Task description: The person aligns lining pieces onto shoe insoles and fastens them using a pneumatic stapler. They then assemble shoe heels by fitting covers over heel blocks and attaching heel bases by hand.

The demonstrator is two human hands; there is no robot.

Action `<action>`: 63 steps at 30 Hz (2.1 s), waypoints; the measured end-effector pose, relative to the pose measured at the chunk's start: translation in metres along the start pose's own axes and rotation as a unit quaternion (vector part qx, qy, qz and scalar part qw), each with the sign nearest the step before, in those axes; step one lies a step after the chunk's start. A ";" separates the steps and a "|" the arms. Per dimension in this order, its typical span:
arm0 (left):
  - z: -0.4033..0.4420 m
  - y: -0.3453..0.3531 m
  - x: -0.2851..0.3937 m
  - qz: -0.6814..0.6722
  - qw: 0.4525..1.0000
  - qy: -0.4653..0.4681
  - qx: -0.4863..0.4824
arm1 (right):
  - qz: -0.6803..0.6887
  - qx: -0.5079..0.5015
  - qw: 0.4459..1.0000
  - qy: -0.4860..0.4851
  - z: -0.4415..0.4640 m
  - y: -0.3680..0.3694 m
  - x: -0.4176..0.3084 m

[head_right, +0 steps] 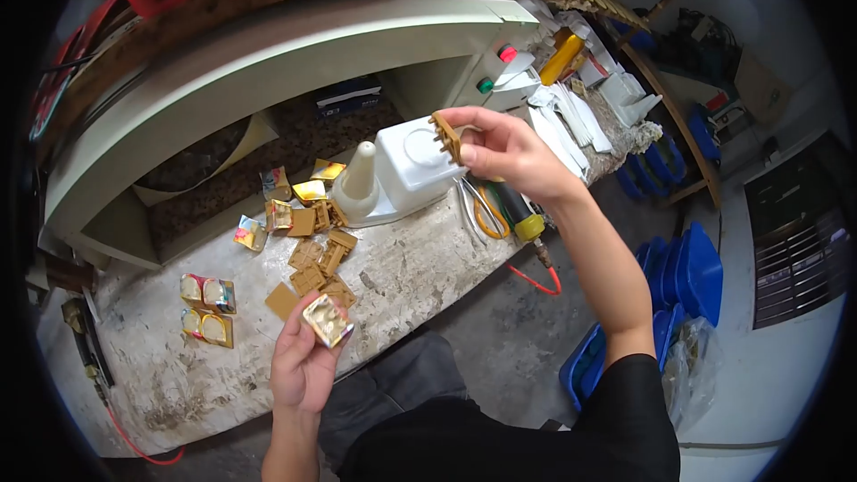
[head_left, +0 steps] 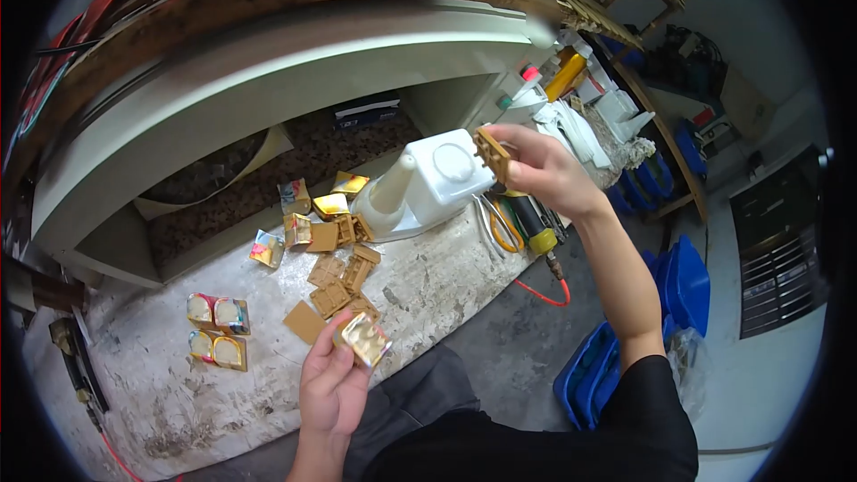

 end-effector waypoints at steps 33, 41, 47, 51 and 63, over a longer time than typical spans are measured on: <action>-0.011 0.087 0.032 0.086 0.995 0.028 -0.032 | -0.212 -0.199 0.929 -0.229 -0.075 0.137 -0.021; -0.016 0.088 0.030 0.152 0.973 0.170 0.040 | -0.360 -0.111 0.848 -0.373 -0.088 0.159 -0.011; -0.025 0.092 0.040 0.339 0.874 0.337 0.087 | -0.420 -0.040 0.805 -0.417 -0.110 0.169 -0.006; -0.034 0.089 0.060 0.485 0.788 0.366 0.094 | -0.308 -0.131 0.882 -0.332 -0.088 0.163 -0.037; -0.053 0.099 0.069 0.552 0.733 0.397 0.032 | 0.080 -0.227 0.969 0.057 -0.079 0.174 0.021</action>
Point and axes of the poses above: each hand's wrist, its own z-axis towards the middle knuckle, its own y-axis out of the palm, x = y × z, the point moved 6 cm from there along z, towards the middle knuckle, and after that the axes turned 11 degrees about z, right-handed, at the moved point
